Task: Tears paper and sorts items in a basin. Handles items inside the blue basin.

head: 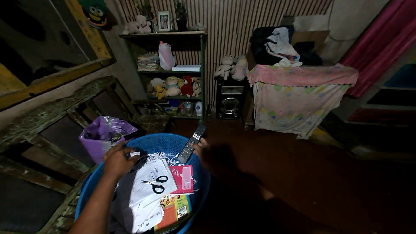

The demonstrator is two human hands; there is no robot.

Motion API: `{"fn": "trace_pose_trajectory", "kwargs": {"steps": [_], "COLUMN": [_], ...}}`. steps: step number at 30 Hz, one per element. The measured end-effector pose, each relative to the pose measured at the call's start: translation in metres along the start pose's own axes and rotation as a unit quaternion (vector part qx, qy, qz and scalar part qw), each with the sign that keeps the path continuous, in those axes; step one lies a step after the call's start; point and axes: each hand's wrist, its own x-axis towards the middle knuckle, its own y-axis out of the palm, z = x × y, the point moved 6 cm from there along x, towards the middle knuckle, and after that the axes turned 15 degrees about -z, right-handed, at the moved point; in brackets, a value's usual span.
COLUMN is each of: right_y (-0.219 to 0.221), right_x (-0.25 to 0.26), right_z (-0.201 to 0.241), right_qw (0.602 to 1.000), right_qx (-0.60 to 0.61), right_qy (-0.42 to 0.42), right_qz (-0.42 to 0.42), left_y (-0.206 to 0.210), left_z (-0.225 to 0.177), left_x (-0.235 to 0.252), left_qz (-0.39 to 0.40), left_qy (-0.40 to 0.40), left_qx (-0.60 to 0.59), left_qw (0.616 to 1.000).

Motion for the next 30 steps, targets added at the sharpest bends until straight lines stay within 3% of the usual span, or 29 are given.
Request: {"fn": "trace_pose_trajectory", "kwargs": {"steps": [23,26,30], "right_y": [0.001,0.006,0.019], "right_x": [-0.001,-0.009,-0.016], "right_z": [-0.001,0.003,-0.023], "right_qw": [1.000,0.997,0.959], "right_qx": [0.008,-0.026,-0.199], "right_qy": [-0.003,0.012,0.015], "right_qz": [0.026,0.065,0.200], "left_y": [0.002,0.001,-0.001], "left_z": [0.003,0.001,-0.001], "left_x": [-0.002,-0.002,-0.002], "left_qz": [-0.008,-0.009,-0.001], "left_qy": [0.007,0.012,0.012], "left_qx": [-0.004,-0.003,-0.004], "left_qw": [1.000,1.000,1.000]}}
